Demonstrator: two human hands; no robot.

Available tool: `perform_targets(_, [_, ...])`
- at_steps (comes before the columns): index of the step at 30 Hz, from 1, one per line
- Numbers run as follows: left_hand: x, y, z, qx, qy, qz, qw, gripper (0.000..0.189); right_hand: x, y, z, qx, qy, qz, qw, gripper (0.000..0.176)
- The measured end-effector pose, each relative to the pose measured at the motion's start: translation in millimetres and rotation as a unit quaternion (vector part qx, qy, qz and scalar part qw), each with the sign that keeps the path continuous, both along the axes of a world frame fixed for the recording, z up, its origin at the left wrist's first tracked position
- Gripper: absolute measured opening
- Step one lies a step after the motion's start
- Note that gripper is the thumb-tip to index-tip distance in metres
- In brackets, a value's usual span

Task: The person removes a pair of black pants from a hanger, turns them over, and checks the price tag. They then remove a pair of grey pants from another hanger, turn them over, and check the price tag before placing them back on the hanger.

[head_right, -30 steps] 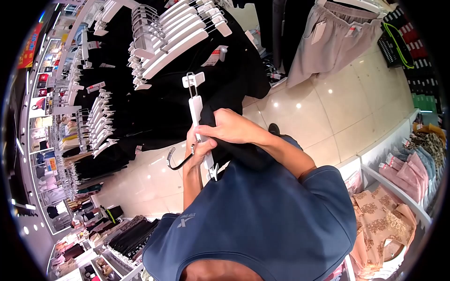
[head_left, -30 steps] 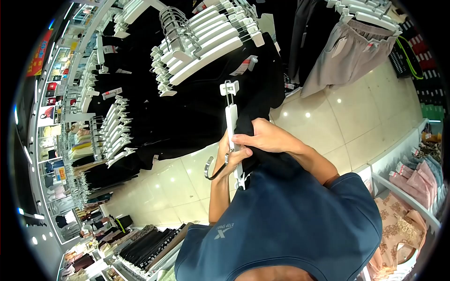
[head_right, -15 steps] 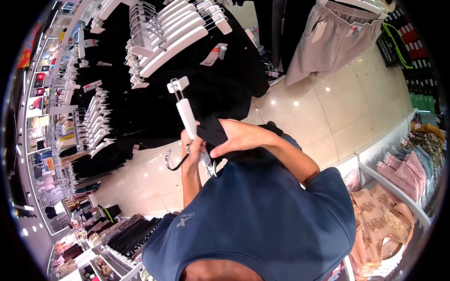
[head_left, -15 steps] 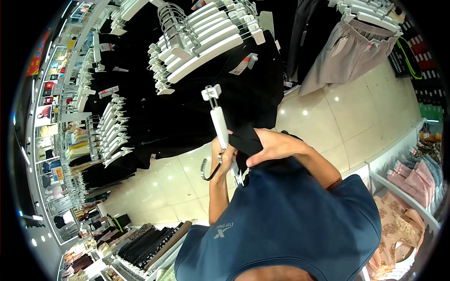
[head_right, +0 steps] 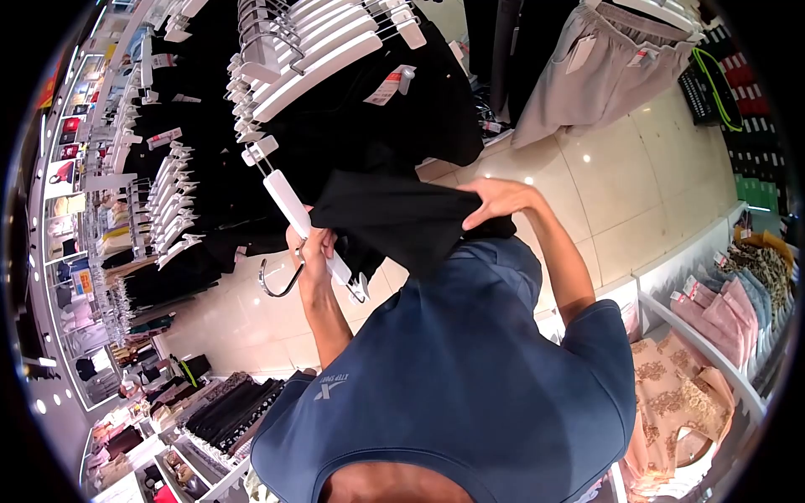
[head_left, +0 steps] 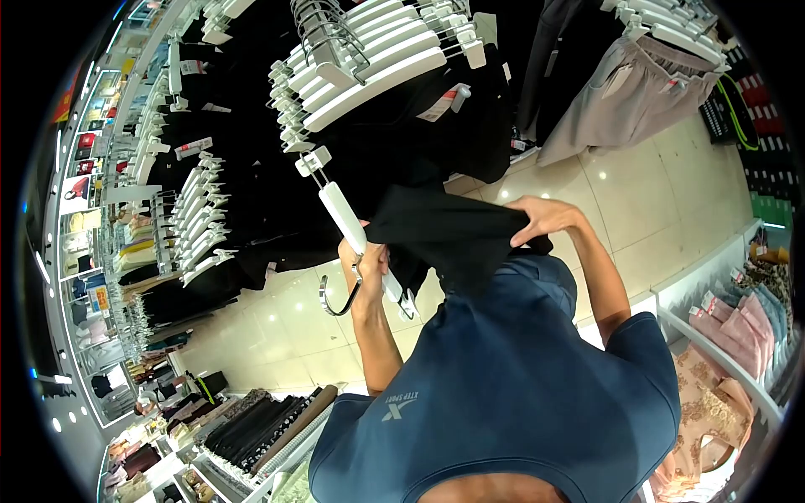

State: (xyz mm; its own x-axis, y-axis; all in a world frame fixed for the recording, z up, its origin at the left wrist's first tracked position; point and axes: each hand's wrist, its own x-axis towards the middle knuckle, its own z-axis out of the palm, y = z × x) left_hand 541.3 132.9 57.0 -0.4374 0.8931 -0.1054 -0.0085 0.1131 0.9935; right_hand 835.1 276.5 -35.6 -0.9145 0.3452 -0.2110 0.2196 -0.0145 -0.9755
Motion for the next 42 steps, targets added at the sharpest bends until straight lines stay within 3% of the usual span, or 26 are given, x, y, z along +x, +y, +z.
perform_targets(1, [1.2, 0.2, -1.3, 0.004, -0.031, 0.017, 0.999, 0.021, 5.3, 7.7, -1.4, -0.002, 0.009, 0.016, 1.0, 0.053])
perform_targets(5, [5.3, 4.8, -1.1, 0.005, -0.113, 0.07, 0.991, 0.014, 21.4, 27.1, -9.5, 0.025, -0.147, 0.042, 0.988, 0.055])
perform_targets(7, [2.2, 4.0, -6.3, 0.003, -0.137, 0.06, 0.989, 0.014, 26.4, 31.9, -13.5, 0.021, -0.049, -0.111, 0.992, 0.032])
perform_targets(8, [4.1, 4.8, -7.6, 0.013, -0.14, 0.057, 0.988, 0.012, 25.4, 34.7, -30.2, -0.071, 0.037, -0.219, 0.973, 0.029])
perform_targets(11, [8.8, 6.5, -12.3, 0.0, -0.117, 0.042, 0.992, 0.011, 23.3, 45.1, -5.7, -0.289, 0.238, -0.295, 0.879, 0.04])
perform_targets(13, [14.7, 7.8, -11.8, -0.017, -0.108, 0.032, 0.994, 0.011, 7.7, 39.3, 13.5, -0.318, 0.329, -0.336, 0.823, 0.039])
perform_targets(15, [14.3, 8.7, -15.4, -0.017, -0.109, 0.026, 0.994, 0.015, -0.1, 40.1, 11.8, -0.371, 0.35, -0.367, 0.778, 0.026])
perform_targets(21, [13.1, 8.5, -16.5, -0.032, -0.12, 0.012, 0.992, 0.026, -4.0, 53.4, -21.2, -0.39, 0.372, -0.293, 0.79, 0.012])
perform_targets(24, [17.5, 9.9, -12.7, -0.025, -0.124, 0.02, 0.992, 0.017, -10.8, 52.5, -17.8, -0.415, 0.364, -0.318, 0.771, 0.015])
perform_targets(27, [21.4, 12.0, -7.4, -0.024, -0.123, 0.016, 0.992, 0.017, -18.7, 49.9, -4.9, -0.346, 0.282, -0.411, 0.795, 0.02])
perform_targets(33, [21.6, 14.4, -5.6, -0.025, -0.111, 0.008, 0.993, 0.029, -17.8, 44.4, -1.0, -0.39, 0.256, -0.441, 0.766, 0.031])
perform_targets(36, [22.2, 16.1, -6.2, -0.03, -0.116, 0.002, 0.993, 0.03, -21.3, 46.3, 1.1, -0.349, 0.21, -0.48, 0.777, 0.036])
perform_targets(39, [23.6, 18.4, -6.4, -0.026, -0.126, 0.003, 0.992, 0.022, -28.3, 44.9, 10.0, -0.189, 0.11, -0.536, 0.815, 0.037])
perform_targets(40, [24.7, 19.3, -6.3, -0.023, -0.13, 0.006, 0.991, 0.018, -28.4, 43.4, 7.1, -0.183, 0.098, -0.527, 0.824, 0.037])
perform_targets(42, [31.0, 22.8, 1.5, -0.027, -0.133, 0.026, 0.99, 0.016, -27.0, 40.4, -11.8, -0.046, 0.052, -0.512, 0.856, 0.035])
